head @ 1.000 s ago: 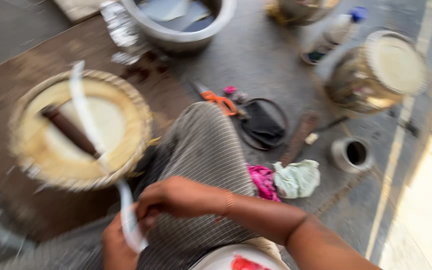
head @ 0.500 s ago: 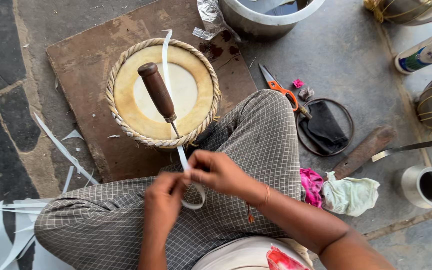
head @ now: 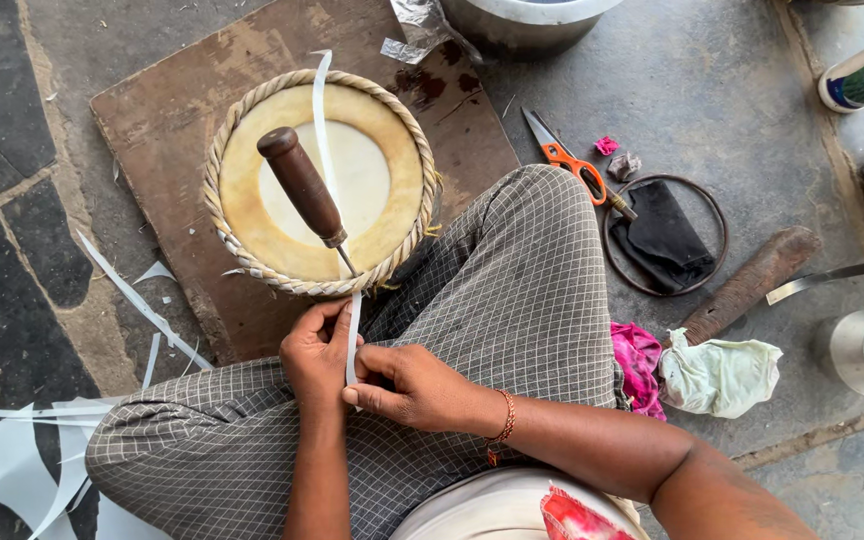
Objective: The person sits on the ground and uses a screwdriver to tighten a white strap around the rim of a drum. They repeatedly insert the tool into the strap, twist it to secure the tension, and adjust the strap's position along the drum's edge.
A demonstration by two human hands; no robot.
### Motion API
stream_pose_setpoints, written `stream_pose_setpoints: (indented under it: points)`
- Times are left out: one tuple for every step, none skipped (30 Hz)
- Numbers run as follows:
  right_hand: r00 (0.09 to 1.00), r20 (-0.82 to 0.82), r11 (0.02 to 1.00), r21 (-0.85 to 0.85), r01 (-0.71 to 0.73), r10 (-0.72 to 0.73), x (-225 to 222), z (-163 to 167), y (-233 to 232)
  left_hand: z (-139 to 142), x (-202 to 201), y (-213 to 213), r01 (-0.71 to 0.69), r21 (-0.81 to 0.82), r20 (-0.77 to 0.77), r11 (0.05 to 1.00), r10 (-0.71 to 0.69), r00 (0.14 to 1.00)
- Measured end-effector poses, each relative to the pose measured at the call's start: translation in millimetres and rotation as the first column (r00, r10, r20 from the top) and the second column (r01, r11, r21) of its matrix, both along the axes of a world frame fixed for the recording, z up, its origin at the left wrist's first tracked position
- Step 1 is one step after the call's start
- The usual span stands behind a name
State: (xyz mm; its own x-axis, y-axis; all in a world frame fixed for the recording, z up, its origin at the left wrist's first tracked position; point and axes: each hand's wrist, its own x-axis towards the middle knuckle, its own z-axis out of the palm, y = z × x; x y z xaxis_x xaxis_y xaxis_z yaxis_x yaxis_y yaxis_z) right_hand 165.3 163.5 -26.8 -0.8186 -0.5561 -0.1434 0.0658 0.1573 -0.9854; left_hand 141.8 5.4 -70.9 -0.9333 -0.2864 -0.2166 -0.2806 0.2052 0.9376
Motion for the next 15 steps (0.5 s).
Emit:
stream_pose_setpoints:
  points:
    - [1.0, -0.007, 1.0, 0.004, -0.003, 0.004, 0.4, -0.9, -0.8, -0.2, -0.7, -0.5, 0.002, -0.002, 0.017, 1.0, -0.001, 1.0]
    - [1.0, -0.007, 1.0, -0.016, -0.003, 0.003, 0.7, -1.9, -1.5, -0.6, -1.9, -0.4, 0.017, 0.009, 0.006, 1.0, -0.017, 1.0]
    - [1.0, -0.006, 0.999, -0.037, -0.002, 0.002, 0.9, -2.8, -2.1, -1.1, -3.2, 0.0, 0.033, 0.021, -0.005, 0.999, -0.033, 0.999]
    - [1.0, -0.005, 0.998, -0.056, 0.0, 0.0, 0.9, -3.6, -2.4, -1.7, -4.4, 0.8, 0.051, 0.033, -0.016, 0.998, -0.051, 0.999]
    - [1.0, -0.007, 0.999, -0.045, 0.001, -0.001, 0.6, -4.1, -2.4, -2.3, -5.6, 2.1, 0.041, 0.06, -0.02, 0.997, -0.04, 0.999]
    - [1.0, -0.009, 0.999, -0.036, 0.004, -0.005, 0.2, -4.4, -2.1, -2.9, -6.8, 3.9, 0.033, 0.086, -0.024, 0.996, -0.031, 0.999]
    - [1.0, -0.011, 1.0, -0.026, 0.008, -0.008, -0.5, -3.8, -1.4, -3.2, -7.8, 6.0, 0.025, 0.112, -0.027, 0.993, -0.022, 0.999]
    - [1.0, -0.005, 1.0, -0.008, 0.01, -0.01, -1.2, -2.6, -0.5, -3.4, -8.9, 8.3, 0.003, 0.115, -0.008, 0.993, -0.003, 1.0]
    - [1.0, -0.001, 1.0, 0.01, 0.009, -0.009, -2.3, -0.4, 0.7, -3.2, -9.6, 10.7, -0.02, 0.119, 0.011, 0.993, 0.018, 1.0]
    - [1.0, 0.003, 1.0, 0.028, 0.008, -0.008, -3.6, 2.6, 2.1, -2.6, -10.1, 12.8, -0.044, 0.122, 0.03, 0.992, 0.04, 0.999]
    - [1.0, -0.023, 0.998, 0.057, -0.012, 0.013, -5.5, 6.6, 3.9, -1.5, -9.9, 14.5, -0.042, 0.093, 0.023, 0.995, 0.04, 0.999]
    - [0.998, -0.048, 0.996, 0.086, -0.032, 0.036, -8.1, 11.4, 6.0, 0.1, -9.2, 16.0, -0.041, 0.064, 0.016, 0.997, 0.04, 0.999]
    - [0.996, -0.072, 0.992, 0.115, -0.053, 0.061, -11.2, 17.0, 8.4, 2.2, -8.3, 16.2, -0.043, 0.035, 0.01, 0.998, 0.042, 0.999]
    - [0.974, -0.216, 0.989, 0.143, -0.032, 0.063, -15.6, 23.0, 11.7, 4.6, -7.2, 16.1, -0.008, 0.014, -0.016, 1.0, 0.009, 1.0]
    - [0.932, -0.357, 0.986, 0.168, -0.009, 0.069, -21.3, 29.3, 15.4, 7.3, -6.0, 15.7, 0.025, -0.008, -0.043, 1.0, -0.026, 0.999]
